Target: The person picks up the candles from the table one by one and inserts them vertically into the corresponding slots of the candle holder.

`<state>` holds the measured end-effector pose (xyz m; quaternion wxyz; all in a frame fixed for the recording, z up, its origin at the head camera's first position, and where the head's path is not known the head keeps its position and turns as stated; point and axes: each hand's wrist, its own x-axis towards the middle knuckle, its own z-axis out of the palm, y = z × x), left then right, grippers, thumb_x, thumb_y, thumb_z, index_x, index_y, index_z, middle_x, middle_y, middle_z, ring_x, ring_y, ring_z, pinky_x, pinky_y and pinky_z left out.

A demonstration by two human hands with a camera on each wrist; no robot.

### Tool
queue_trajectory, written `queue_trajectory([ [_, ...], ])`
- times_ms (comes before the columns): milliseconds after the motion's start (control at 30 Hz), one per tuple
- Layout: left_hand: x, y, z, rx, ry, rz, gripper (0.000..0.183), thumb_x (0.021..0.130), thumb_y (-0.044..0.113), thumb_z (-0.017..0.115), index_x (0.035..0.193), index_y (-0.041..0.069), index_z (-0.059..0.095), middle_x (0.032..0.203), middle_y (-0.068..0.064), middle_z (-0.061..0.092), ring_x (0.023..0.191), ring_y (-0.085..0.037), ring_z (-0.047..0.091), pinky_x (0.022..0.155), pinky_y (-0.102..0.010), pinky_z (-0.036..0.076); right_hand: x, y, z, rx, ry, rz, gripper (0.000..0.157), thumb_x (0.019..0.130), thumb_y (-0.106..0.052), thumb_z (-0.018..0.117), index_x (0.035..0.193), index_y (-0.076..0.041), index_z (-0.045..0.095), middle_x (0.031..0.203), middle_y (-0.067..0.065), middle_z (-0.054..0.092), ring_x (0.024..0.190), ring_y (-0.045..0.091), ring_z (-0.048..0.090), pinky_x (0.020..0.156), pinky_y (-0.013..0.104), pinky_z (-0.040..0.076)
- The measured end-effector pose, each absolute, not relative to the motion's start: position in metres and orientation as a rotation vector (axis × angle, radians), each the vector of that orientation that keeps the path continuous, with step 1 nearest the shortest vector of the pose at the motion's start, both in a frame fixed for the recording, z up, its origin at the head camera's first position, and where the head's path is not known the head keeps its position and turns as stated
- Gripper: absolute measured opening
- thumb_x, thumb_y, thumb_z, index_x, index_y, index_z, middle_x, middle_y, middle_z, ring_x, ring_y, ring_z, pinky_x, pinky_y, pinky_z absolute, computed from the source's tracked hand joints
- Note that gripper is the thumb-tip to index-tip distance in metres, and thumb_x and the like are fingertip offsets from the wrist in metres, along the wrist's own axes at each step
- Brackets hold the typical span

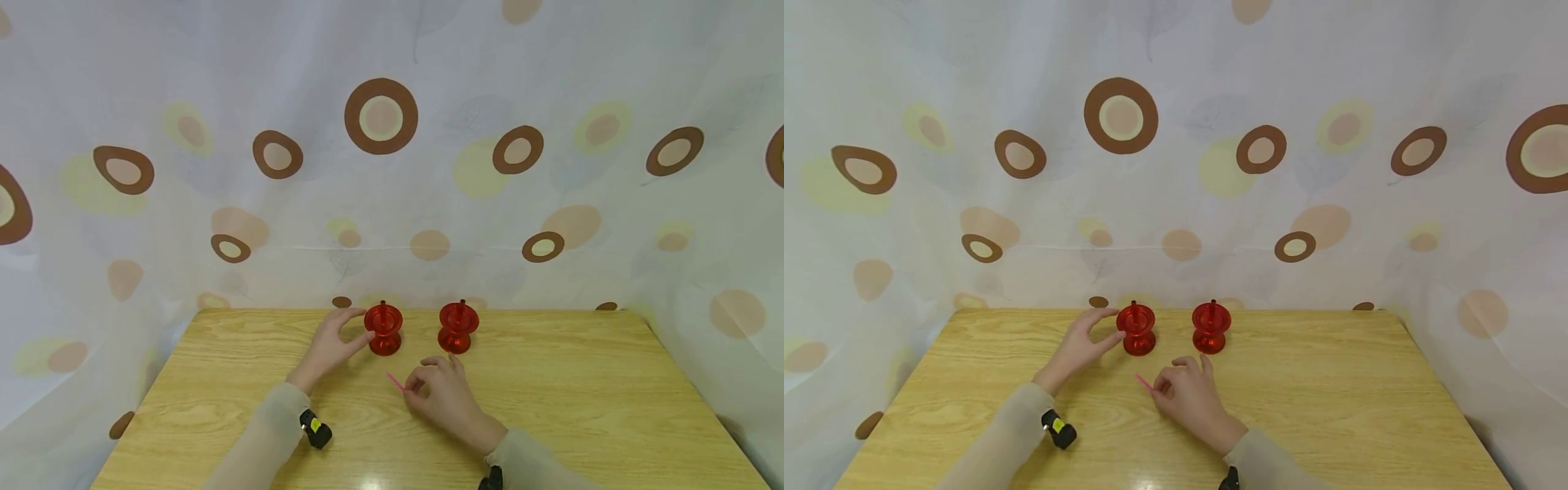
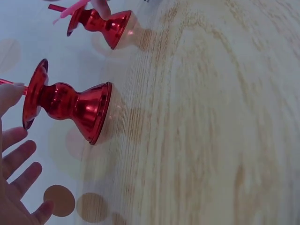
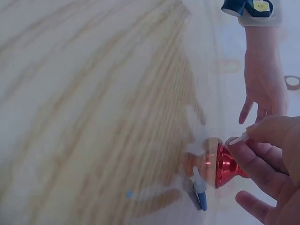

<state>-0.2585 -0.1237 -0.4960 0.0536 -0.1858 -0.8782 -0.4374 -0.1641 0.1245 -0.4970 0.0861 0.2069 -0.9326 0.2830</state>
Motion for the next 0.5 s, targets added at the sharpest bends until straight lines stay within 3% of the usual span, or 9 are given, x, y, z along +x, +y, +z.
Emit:
queue_trajectory([
  [233, -0.260, -0.119, -0.497, -0.526, -2.698, -1.383, 0.061, 0.094, 0.037, 0.079, 0.145, 0.009, 0.061, 0.149, -0.010, 0.058, 0.146, -0.036, 0.043, 0.120, -0.057, 0.033, -0.168, 0.127, -0.498, 0.561, -2.755, 1.022, 0.017, 0.086, -0.012, 0.083, 0.081, -0.024, 0.071, 0.079, -0.018, 0.066, 0.110, 0.025, 0.060, 0.114, 0.069, 0.029],
  [500, -0.264, -0.110, -0.493, -0.564, -2.695, -1.414, 0.061, 0.093, 0.038, 0.080, 0.146, 0.013, 0.061, 0.148, -0.009, 0.060, 0.144, -0.035, 0.046, 0.119, -0.058, 0.034, -0.174, 0.127, -0.490, 0.626, -2.634, 1.019, 0.010, 0.086, -0.006, 0.082, 0.093, -0.012, 0.082, 0.081, -0.013, 0.073, 0.106, 0.028, 0.062, 0.102, 0.064, 0.042],
])
